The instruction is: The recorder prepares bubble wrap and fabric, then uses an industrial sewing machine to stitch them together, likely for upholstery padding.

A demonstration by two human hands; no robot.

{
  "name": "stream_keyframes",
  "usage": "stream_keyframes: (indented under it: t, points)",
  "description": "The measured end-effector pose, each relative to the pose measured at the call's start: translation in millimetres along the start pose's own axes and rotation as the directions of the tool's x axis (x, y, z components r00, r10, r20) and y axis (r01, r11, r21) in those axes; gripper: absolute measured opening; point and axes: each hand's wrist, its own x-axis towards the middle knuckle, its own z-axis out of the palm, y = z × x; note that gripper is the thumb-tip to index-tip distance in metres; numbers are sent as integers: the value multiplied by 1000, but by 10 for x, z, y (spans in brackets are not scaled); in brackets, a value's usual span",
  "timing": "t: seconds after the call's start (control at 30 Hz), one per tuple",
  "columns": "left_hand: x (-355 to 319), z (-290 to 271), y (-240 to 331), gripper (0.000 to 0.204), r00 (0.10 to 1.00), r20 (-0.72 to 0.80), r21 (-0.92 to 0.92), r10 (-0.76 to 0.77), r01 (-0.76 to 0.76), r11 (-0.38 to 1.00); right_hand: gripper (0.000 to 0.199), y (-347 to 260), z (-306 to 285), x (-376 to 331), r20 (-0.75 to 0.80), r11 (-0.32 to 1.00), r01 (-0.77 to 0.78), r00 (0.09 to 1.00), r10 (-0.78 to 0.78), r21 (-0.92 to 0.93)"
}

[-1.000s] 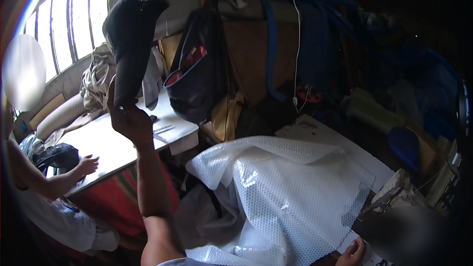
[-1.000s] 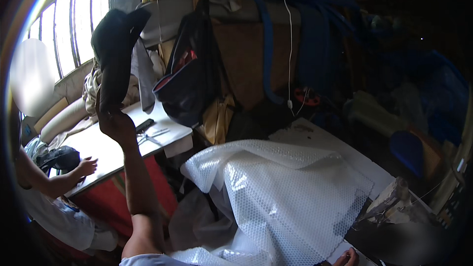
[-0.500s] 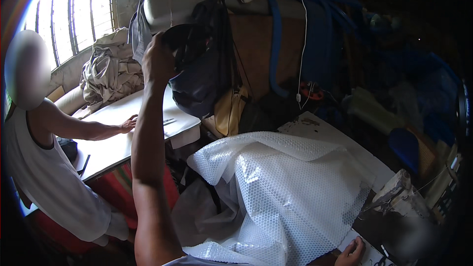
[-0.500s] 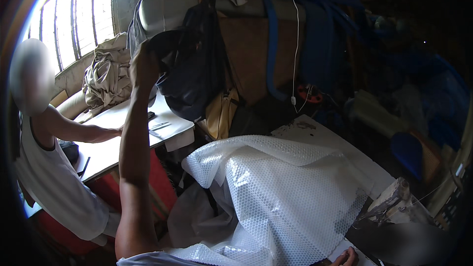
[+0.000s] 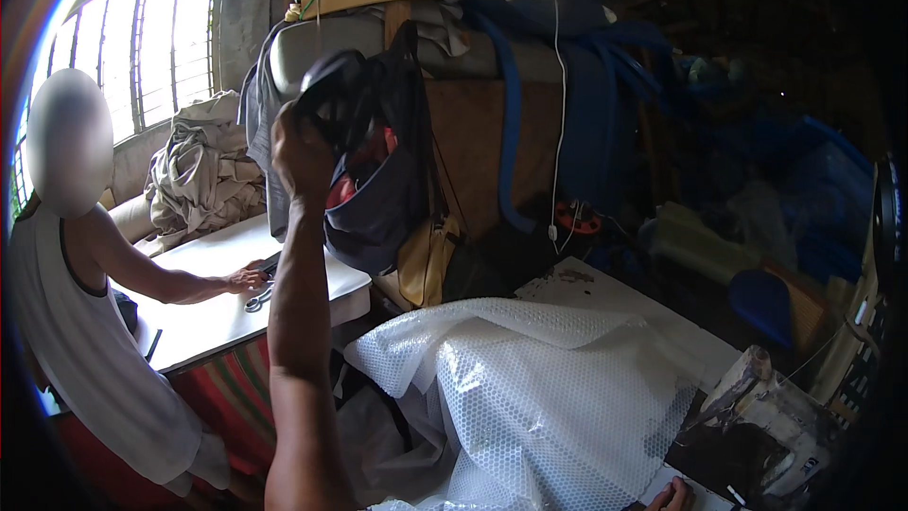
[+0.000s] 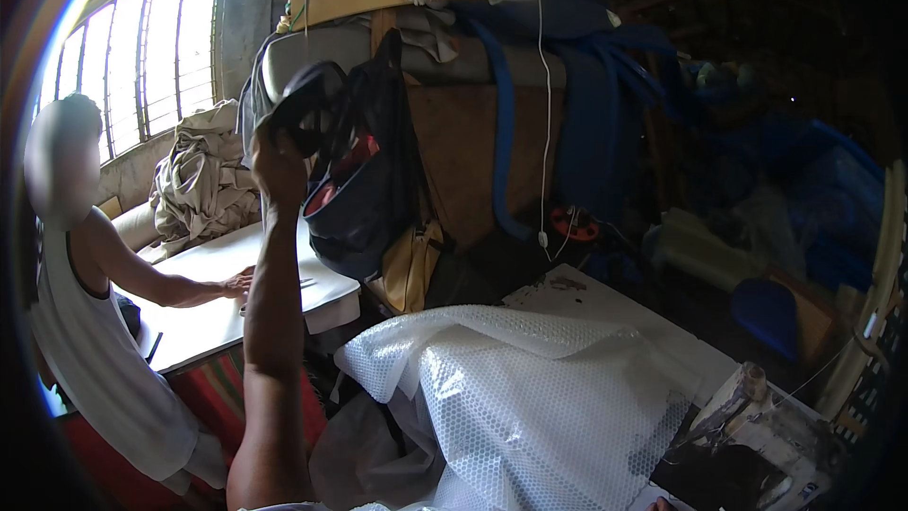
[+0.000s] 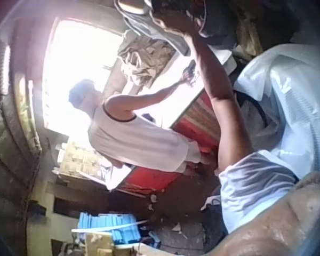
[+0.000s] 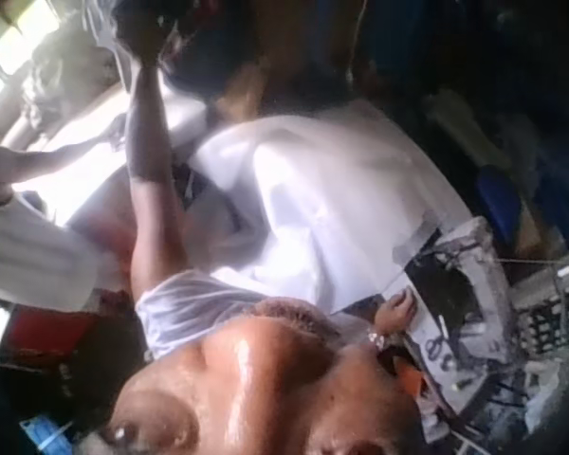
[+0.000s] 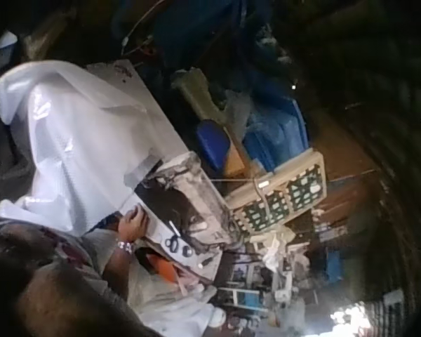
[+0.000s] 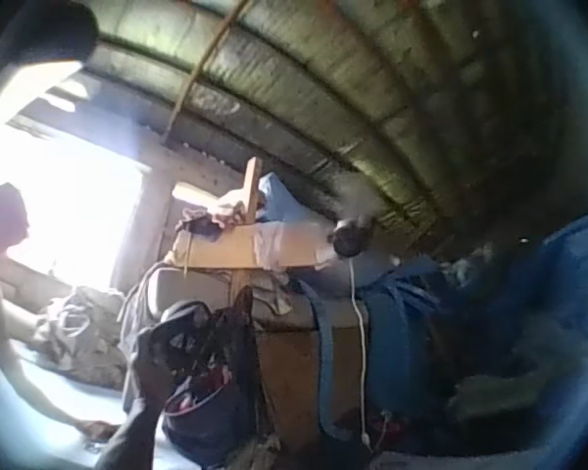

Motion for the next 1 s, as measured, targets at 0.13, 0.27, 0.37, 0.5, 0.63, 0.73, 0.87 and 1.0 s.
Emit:
stream_keyframes:
  t: [0.13,0.27,0.37,0.5,0.63,0.73,0.87,1.0]
  points:
    - [-201,-153,-244,37,929,-284,-86,-237,222,971,21,-43,-49,84,69,998,-70,995,71,-4]
    - [-435,-265,-429,49,905,-285,-98,-316,301,949,21,-161,-113,143,82,993,-109,991,105,49]
    - [-416,-317,-355,53,692,-197,-631,-694,452,630,21,-276,-139,170,104,997,-78,992,76,14]
    - [-385,-302,-560,59,761,-249,-641,-599,334,690,21,-279,-17,128,101,999,-45,994,43,20]
    - [-390,-193,-656,58,865,-272,-570,-422,209,795,19,-410,47,155,85,996,-31,996,38,-86]
    - [-413,-254,-633,58,852,-311,-559,-421,194,806,18,-365,72,138,72,997,-57,996,60,-50]
    - [-425,-302,-461,58,859,-294,-522,-420,224,823,18,-355,113,142,59,994,-49,997,55,-93]
    - [-546,-178,-575,57,912,-281,-542,-300,107,833,19,-323,210,182,75,995,-11,997,18,-101]
